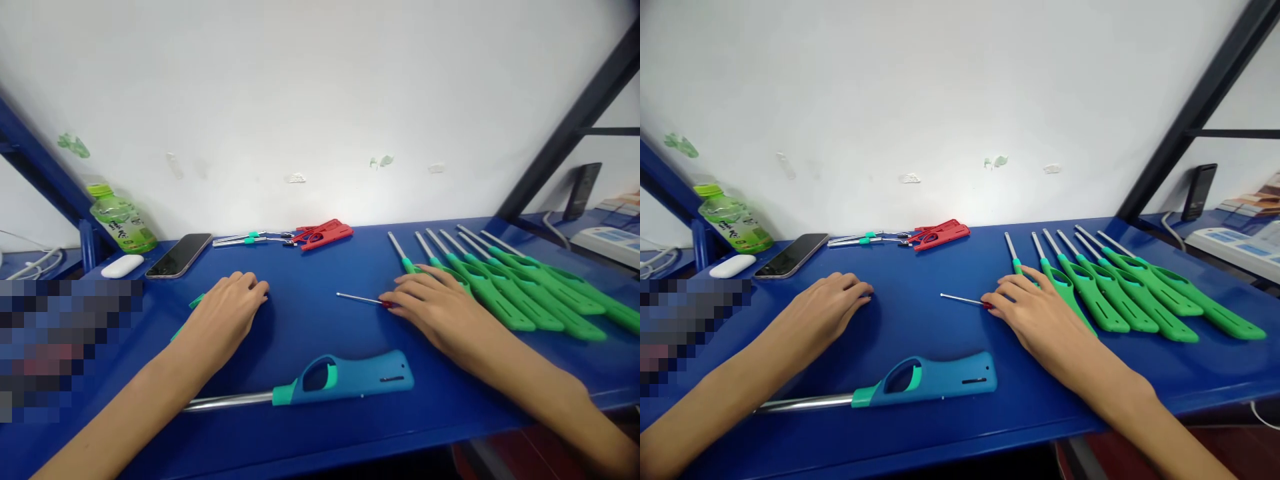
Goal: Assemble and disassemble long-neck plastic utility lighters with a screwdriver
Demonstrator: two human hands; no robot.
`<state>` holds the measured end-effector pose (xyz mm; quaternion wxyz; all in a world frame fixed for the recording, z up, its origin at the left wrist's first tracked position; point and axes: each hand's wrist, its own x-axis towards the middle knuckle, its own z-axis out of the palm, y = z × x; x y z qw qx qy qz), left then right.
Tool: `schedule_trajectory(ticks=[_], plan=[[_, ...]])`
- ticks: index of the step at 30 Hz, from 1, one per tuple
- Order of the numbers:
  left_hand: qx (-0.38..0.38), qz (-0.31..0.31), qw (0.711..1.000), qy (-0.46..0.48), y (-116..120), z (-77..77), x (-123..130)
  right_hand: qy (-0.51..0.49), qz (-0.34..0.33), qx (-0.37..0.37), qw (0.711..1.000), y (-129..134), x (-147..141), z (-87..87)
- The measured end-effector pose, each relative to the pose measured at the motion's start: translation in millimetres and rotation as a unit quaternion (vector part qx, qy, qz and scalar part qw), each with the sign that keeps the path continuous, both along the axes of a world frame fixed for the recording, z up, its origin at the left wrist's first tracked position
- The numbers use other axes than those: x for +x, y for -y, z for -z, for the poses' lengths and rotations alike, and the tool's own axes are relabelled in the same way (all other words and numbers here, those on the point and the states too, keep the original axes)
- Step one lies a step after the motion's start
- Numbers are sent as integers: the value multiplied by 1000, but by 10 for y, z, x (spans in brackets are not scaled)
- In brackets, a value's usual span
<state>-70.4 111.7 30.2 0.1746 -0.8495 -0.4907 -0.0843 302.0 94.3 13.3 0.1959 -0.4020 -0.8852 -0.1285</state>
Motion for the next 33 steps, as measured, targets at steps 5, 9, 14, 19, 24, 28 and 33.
schedule_trajectory(ticks=[5, 9, 14, 19, 24, 28, 33], plan=[[-19, 3, 999, 30, -16, 17, 12, -57, 19, -16, 998, 127, -6, -105], [-30, 0, 994, 102, 53, -83, 68, -225, 42, -2, 974, 286, -44, -234], [-108, 37, 947, 300, 503, -271, 434, -495, 37, -16, 868, 567, -192, -356], [-118, 103, 855, 495, 894, -190, 787, -612, 42, 32, 789, 792, -344, -374], [-84, 89, 844, 522, 955, -72, 843, -635, 59, 84, 766, 840, -505, -379], [-96, 77, 821, 557, 943, -91, 861, -605, 10, 49, 795, 830, -515, -372], [-146, 98, 802, 571, 942, -104, 893, -583, -39, 43, 810, 806, -487, -367]])
